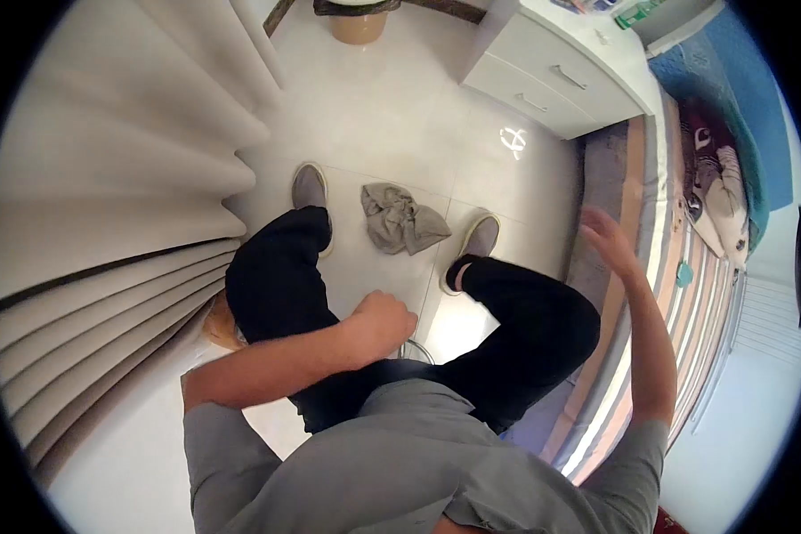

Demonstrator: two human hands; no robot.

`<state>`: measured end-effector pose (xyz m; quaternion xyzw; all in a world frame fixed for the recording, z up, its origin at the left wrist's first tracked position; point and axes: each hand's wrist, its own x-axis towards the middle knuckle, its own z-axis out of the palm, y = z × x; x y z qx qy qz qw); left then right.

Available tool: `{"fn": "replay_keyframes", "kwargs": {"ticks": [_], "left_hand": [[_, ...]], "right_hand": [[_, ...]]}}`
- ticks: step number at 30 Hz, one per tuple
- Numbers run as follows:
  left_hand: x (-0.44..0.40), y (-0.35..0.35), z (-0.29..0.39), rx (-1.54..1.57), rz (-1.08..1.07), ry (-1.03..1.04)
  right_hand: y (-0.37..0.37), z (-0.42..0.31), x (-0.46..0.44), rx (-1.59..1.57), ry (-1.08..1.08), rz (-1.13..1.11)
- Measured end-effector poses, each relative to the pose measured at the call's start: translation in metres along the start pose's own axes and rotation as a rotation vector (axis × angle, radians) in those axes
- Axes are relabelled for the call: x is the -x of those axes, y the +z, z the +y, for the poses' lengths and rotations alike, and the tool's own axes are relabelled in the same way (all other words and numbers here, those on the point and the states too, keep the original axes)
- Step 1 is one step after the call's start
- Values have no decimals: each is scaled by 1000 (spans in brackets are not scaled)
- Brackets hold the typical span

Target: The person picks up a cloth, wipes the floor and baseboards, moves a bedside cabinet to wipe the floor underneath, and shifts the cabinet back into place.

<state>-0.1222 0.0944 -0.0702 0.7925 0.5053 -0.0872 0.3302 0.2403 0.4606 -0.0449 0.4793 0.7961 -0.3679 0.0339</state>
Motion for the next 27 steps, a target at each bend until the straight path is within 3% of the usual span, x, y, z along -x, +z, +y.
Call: {"fn": "replay_keyframes", "kwargs": {"ticks": [2,4,6,7,9,12,13,15,16,18,19,21,23,24,26,27], "left_hand": [[14,-19,-2,31,90,-13],[24,-35,-6,18,184,-105],[21,-41,-15,48,221,-167],[18,-52,-16,56,190,-216],[12,-60,-25,22,179,-231],[-2,-71,-34,110,190,-150],[-3,-74,-36,96,119,-118],[5,-75,-41,123,106,-106],[1,-77,-41,156,105,-115],[3,-84,-46,141,69,-128],[1,-89,-54,113,26,-149],[-8,-94,-69,123,71,-167],[-16,-101,-90,158,101,-216],[-21,-108,-104,169,104,-243],[-31,-120,-130,181,220,-401],[-35,-128,-145,169,269,-428]], "right_hand": [[62,-44,-94,-19,18,-231],[154,-51,-182,186,-84,-433],[278,-38,-234,238,-209,-502],[316,-71,-228,271,-180,-541],[377,-124,-192,313,-34,-438],[450,-110,-146,490,51,-25],[460,-92,-152,485,76,-31],[461,-56,-165,198,-6,-113],[456,-31,-180,212,3,-110],[438,-4,-213,17,284,19],[415,0,-234,27,280,40],[363,-1,-272,790,-291,-108],[291,-56,-291,681,-533,-115],[268,-84,-300,351,-587,-117],[231,-149,-309,35,-664,-93],[215,-188,-304,-304,-275,-200]]}}
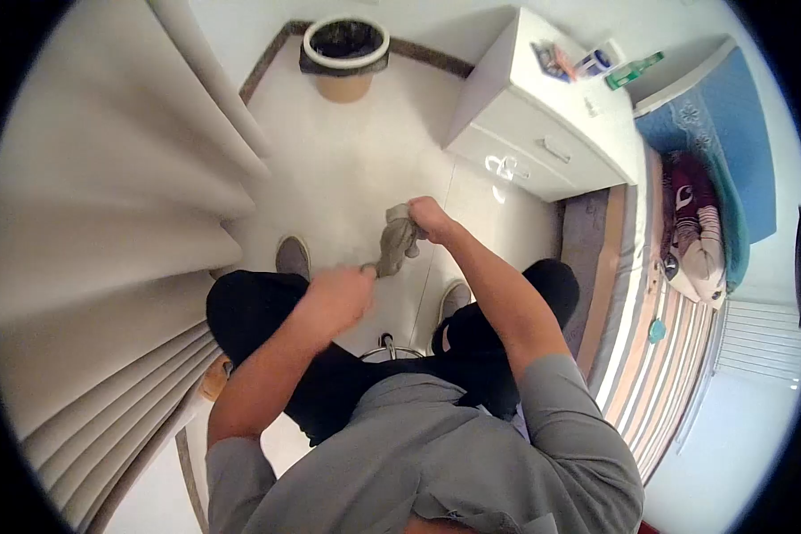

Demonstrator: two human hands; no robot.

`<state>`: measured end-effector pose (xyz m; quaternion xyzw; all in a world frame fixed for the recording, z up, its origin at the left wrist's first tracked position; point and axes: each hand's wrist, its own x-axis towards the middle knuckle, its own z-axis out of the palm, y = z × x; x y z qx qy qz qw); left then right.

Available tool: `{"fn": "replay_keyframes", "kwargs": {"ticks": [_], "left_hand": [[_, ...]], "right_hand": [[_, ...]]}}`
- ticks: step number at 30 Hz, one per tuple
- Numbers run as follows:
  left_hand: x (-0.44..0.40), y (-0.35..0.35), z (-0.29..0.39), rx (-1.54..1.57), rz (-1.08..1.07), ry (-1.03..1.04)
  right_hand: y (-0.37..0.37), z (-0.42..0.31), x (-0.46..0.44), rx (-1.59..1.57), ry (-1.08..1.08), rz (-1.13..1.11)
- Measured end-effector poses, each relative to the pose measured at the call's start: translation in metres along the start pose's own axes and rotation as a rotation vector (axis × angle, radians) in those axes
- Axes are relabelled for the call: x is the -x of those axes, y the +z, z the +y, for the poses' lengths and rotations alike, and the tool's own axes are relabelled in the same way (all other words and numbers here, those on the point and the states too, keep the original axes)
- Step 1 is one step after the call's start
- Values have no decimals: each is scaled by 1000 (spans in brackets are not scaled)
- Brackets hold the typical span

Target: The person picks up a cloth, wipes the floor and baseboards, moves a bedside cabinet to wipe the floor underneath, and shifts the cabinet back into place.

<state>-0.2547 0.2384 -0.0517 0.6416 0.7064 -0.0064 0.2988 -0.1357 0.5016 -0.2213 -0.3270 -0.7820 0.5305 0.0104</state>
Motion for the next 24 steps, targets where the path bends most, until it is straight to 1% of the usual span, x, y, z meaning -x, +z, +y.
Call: {"fn": "replay_keyframes", "kwargs": {"ticks": [1,2,3,4,5,6,7,9,10,11,12,13,14,15,16,17,18,19,21,22,23,24], "left_hand": [[-11,-11,-8,-3,53,-21],[-23,-23,-14,22,105,-70],[-30,-35,-20,49,161,-118],[-35,-46,-21,46,185,-112],[-40,-56,-21,44,270,-148],[-40,-62,-19,45,360,-190],[-44,-61,-14,52,391,-196],[-65,-49,-7,117,668,-198],[-80,-38,-10,74,856,-206],[-91,-39,-14,68,863,-195],[-103,-45,-21,312,862,-199],[-110,-52,-23,559,847,-202],[-117,-55,-22,709,927,-233],[-122,-58,-25,699,921,-225],[-123,-62,-27,1018,938,-266],[-125,-68,-26,1340,940,-309],[-102,-92,-1,1624,881,-374],[-103,-89,4,1611,876,-375],[-111,-85,12,1651,790,-306],[-118,-83,15,1643,794,-304],[-124,-77,17,1525,769,-188],[-128,-74,14,1401,743,-83]], "right_hand": [[-5,-38,-3,-381,358,0],[-12,-65,-7,-366,334,13],[-18,-94,-9,-225,226,-6],[-24,-118,-4,-86,131,-27],[-31,-147,8,-69,117,-17],[-38,-183,21,-111,48,2],[-46,-215,32,-147,-23,14],[-63,-254,50,-119,-9,6],[-69,-267,59,-331,-88,-5],[-77,-271,66,-547,-168,-12],[-88,-270,74,-739,-209,-54],[-95,-268,85,-744,-211,-39],[-100,-266,96,-858,-228,81],[-105,-264,102,-975,-245,200],[-111,-231,90,-945,-299,250],[-111,-207,83,-957,-300,256],[-108,-186,81,-919,-119,276],[-107,-171,82,-878,60,292],[-96,-161,74,-947,290,59],[-89,-167,68,-957,159,-51],[-86,-175,54,-968,158,-57],[-82,-184,39,-960,125,-133]]}}
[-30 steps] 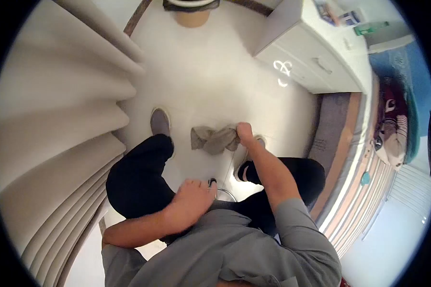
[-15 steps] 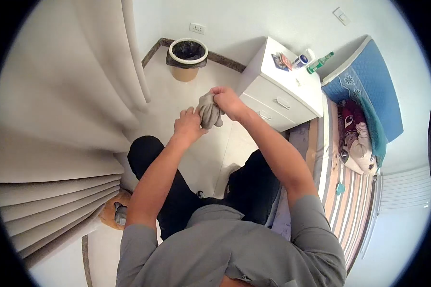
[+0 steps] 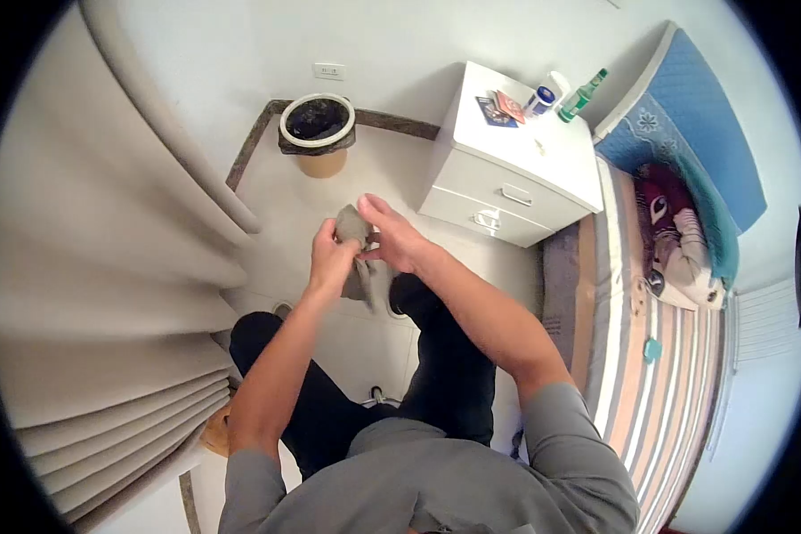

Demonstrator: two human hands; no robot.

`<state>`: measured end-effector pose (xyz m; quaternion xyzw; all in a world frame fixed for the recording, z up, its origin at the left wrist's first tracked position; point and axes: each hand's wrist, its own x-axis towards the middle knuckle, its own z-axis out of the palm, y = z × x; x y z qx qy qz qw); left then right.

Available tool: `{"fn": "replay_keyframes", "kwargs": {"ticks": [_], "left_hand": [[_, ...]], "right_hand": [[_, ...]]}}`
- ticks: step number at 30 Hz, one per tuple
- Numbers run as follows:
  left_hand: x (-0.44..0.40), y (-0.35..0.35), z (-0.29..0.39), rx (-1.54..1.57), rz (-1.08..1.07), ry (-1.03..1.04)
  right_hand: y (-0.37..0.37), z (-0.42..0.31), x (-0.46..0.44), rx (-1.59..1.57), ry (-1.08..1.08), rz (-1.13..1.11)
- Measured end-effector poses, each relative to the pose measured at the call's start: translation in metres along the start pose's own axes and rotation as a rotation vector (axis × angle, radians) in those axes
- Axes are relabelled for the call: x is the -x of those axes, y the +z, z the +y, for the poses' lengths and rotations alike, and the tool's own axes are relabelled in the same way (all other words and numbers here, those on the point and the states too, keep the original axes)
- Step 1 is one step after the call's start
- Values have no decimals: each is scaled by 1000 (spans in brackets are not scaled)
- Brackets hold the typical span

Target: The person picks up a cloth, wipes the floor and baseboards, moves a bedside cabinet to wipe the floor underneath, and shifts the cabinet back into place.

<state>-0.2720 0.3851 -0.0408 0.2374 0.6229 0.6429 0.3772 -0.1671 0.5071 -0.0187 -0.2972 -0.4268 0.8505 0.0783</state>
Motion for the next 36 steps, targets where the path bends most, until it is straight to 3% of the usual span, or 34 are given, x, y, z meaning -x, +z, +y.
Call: {"fn": "replay_keyframes", "kwargs": {"ticks": [2,4,7,14,17,19,21,23,25,27,29,33,35,36], "left_hand": [[-6,-6,3,-79,-43,98],[-14,-8,5,-106,-98,228],[-23,-8,18,-199,-185,164],[-57,-26,86,-560,-309,379],[-65,-66,123,-644,-211,297],[-61,-100,133,-624,-151,48],[-65,-141,115,-589,-77,68],[-65,-160,116,-563,-9,99],[-71,-170,117,-257,94,32],[-105,-180,109,-179,126,2],[-143,-177,91,12,165,-80],[-237,-182,29,-4,83,-333],[-286,-188,-5,-222,-91,-564],[-306,-184,-13,-254,-85,-561]], "right_hand": [[12,-2,-28,-9,4,-93],[20,-5,-44,74,38,233],[-2,-17,-86,-122,178,205],[-22,-55,-126,-250,-21,70],[-34,-80,-150,-237,-41,179],[-48,-75,-191,-321,-33,202],[-50,-67,-216,-311,29,181],[-38,-69,-219,-131,-137,149],[-35,-79,-227,-15,-118,179],[-38,-101,-230,297,-199,235],[-45,-123,-229,404,-214,304],[-85,-137,-223,182,-168,304],[-112,-130,-224,98,-158,390],[-137,-118,-230,-24,-159,394]]}}
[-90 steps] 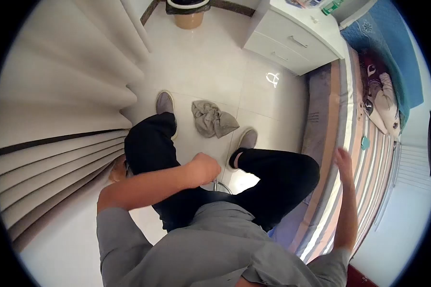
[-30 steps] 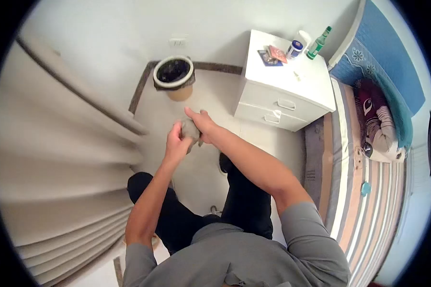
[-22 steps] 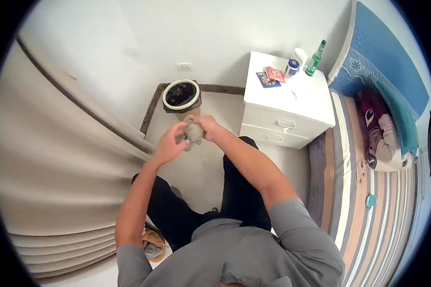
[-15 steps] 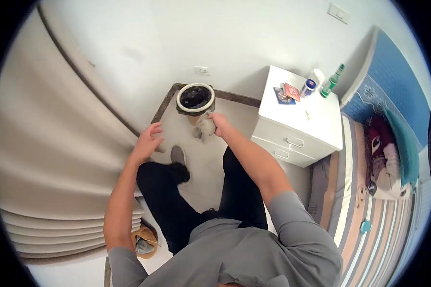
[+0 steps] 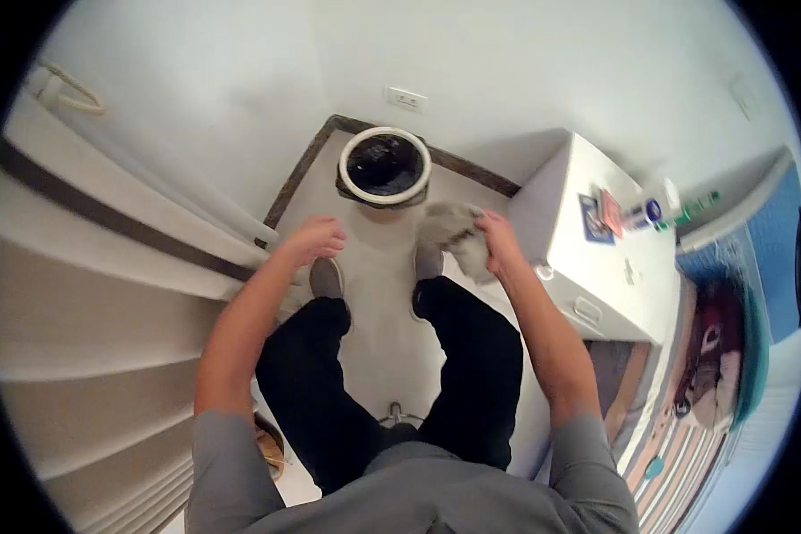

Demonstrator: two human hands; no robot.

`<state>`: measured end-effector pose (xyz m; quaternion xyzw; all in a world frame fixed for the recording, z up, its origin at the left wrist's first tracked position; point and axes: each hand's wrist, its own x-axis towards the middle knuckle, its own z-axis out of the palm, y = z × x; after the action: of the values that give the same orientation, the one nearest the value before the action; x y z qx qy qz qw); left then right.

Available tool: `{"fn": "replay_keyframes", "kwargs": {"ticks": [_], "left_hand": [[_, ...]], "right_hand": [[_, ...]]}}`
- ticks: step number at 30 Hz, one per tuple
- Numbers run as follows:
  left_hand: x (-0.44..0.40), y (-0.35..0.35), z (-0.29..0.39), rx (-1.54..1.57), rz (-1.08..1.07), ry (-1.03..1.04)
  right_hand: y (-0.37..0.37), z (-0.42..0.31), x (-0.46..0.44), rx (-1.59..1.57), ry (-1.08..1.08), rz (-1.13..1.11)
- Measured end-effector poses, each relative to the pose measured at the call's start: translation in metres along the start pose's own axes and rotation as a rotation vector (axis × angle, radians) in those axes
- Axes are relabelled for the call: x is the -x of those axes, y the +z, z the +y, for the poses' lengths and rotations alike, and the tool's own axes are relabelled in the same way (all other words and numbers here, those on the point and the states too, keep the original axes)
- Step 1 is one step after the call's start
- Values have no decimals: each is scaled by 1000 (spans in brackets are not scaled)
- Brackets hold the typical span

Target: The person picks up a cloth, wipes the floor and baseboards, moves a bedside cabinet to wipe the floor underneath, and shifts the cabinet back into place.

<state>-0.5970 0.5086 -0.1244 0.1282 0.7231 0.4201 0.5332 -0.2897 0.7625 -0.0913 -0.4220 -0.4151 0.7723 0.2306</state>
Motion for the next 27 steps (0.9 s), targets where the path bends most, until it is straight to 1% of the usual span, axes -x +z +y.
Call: {"fn": "replay_keyframes", "kwargs": {"ticks": [1,2,3,4,5,7,8,10,11,13,14,15,17,18,19,20,21,22,24,27], "left_hand": [[-15,6,9,-28,35,-2],[-22,10,26,-23,10,-4],[-45,12,30,25,-4,-12],[-54,19,44,61,30,-42],[-81,25,42,144,77,-45],[-110,37,50,129,214,-32],[-126,42,49,132,222,-42],[-151,46,39,245,300,22],[-159,46,35,247,310,15],[-163,42,35,351,348,-15],[-162,38,39,426,287,-74],[-159,33,40,425,296,-79],[-148,17,45,267,153,-117],[-141,11,46,230,167,-162],[-139,2,44,228,180,-160],[-140,-8,33,150,153,-204],[-141,-15,20,73,117,-254],[-140,-20,4,71,122,-255],[-136,-37,-17,-42,78,-305],[-117,-57,-35,-86,85,-267]], "right_hand": [[-20,15,-14,-122,29,-5],[-30,23,-21,-278,154,-10],[-41,34,-28,-405,200,-53],[-43,35,-27,-514,215,-71],[-46,34,-27,-619,221,-79],[-57,47,-44,-637,146,-52],[-55,50,-50,-637,160,-54],[-49,54,-64,-591,237,-29],[-46,56,-76,-591,249,-33],[-39,52,-100,-613,285,20],[-35,48,-109,-613,294,19],[-32,44,-121,-574,294,35],[-26,37,-137,-537,293,33],[-22,36,-141,-534,290,10],[-17,35,-147,-531,288,-12],[-10,35,-150,-536,293,-28],[-7,36,-150,-527,299,10],[-6,35,-150,-519,301,50],[-8,43,-158,-530,319,49],[-13,53,-162,-571,351,70]]}}
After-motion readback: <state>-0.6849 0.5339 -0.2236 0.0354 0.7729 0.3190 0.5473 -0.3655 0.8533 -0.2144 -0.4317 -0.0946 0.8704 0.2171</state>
